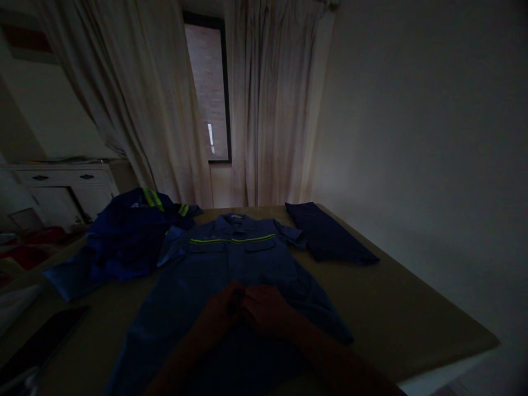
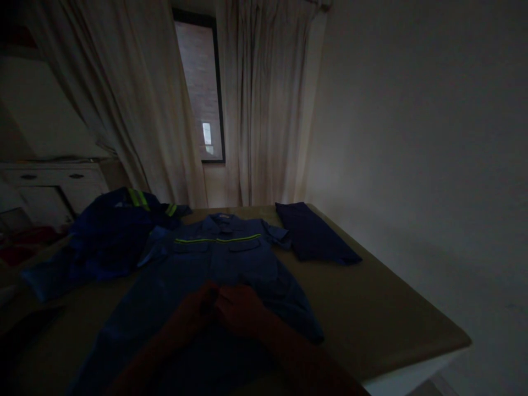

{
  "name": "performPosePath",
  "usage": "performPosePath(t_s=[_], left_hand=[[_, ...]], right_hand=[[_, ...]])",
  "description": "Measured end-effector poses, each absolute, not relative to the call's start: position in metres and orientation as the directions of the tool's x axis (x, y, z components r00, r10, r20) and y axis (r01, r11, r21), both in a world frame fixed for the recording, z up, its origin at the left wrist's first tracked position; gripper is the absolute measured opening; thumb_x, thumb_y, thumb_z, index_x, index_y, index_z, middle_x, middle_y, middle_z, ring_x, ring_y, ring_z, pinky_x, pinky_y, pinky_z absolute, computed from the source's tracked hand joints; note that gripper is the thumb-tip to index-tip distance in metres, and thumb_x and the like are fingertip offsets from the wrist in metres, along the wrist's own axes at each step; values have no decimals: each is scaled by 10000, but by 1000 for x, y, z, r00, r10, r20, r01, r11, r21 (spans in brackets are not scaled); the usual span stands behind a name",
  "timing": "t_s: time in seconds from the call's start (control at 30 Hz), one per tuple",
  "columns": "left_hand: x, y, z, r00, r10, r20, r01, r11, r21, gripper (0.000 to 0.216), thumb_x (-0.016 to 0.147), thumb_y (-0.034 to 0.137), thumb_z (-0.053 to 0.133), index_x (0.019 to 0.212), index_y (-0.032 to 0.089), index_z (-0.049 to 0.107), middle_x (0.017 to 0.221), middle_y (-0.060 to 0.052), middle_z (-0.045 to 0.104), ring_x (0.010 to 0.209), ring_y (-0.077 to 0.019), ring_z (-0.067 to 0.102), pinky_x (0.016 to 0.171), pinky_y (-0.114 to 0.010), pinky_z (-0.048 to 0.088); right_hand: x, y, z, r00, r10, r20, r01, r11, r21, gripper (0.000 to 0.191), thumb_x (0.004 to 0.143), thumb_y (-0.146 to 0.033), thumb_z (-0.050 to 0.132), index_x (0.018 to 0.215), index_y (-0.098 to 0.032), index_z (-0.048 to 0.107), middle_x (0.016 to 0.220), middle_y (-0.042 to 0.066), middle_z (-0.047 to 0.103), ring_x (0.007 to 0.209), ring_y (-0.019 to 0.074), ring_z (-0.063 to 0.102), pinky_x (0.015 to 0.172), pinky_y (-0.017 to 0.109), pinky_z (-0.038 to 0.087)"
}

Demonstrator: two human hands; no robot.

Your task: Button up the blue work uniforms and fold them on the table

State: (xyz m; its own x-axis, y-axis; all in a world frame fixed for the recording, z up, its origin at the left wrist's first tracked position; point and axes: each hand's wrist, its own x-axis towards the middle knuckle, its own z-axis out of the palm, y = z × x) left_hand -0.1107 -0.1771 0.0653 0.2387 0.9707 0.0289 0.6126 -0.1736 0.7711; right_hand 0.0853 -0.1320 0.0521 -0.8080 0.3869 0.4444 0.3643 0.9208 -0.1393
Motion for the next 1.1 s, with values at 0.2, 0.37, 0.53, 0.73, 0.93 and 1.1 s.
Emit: performPosePath(t_s=[0.2, 0.37, 0.53, 0.73, 0.93, 1.1], left_hand=[[-114, -174, 60, 264, 961, 78, 667, -240, 705, 301, 824, 228, 613, 1121, 281, 615, 985, -10, 718, 932, -219, 660, 797, -285, 429], [-117, -172, 52, 264, 960, 89, 685, -252, 683, 539, 834, 218, 615, 1360, 289, 519, 1033, -24, 712, 954, -224, 650, 832, -306, 428], [-114, -174, 59, 245, 966, 82, 675, -230, 701, 545, 832, 248, 637, 1365, 307, 539, 963, -14, 707, 914, -227, 649, 794, -311, 428], [-110, -175, 67, 171, 978, 116, 601, -197, 775, 461, 855, 336, 653, 1304, 271, 573, 819, 23, 663, 756, -188, 632, 691, -279, 424], [-109, -176, 65, 120, 977, 177, 580, -213, 786, 389, 891, 413, 627, 1253, 272, 631, 800, 14, 679, 768, -194, 645, 709, -287, 444], [-106, -180, 67, 112, 974, 195, 599, -223, 769, 358, 906, 500, 607, 1157, 257, 686, 880, -18, 717, 790, -199, 656, 733, -298, 469]], right_hand=[[89, -127, 61, -781, 519, 347, 368, 832, -416, 100, 992, -245, 554, 1021, -209, 643, 1012, 41, 644, 861, 161, 609, 774, 267, 456], [90, -118, 58, -739, 605, 297, 286, 680, -675, 56, 940, -222, 633, 967, -211, 680, 986, 22, 661, 884, 163, 629, 802, 271, 471], [88, -112, 50, -685, 697, 214, 210, 470, -857, 52, 848, -213, 716, 899, -202, 714, 873, 0, 672, 772, 150, 628, 681, 241, 458], [88, -111, 54, -626, 744, 234, 173, 426, -888, 89, 864, -285, 707, 876, -200, 731, 837, -1, 689, 763, 155, 616, 714, 264, 464], [91, -114, 59, -588, 738, 332, 177, 517, -837, 147, 918, -331, 659, 907, -206, 735, 853, 3, 672, 790, 155, 603, 732, 268, 451], [93, -114, 59, -623, 678, 390, 130, 581, -804, 148, 926, -311, 638, 949, -204, 739, 858, 11, 652, 787, 154, 600, 711, 262, 429]])
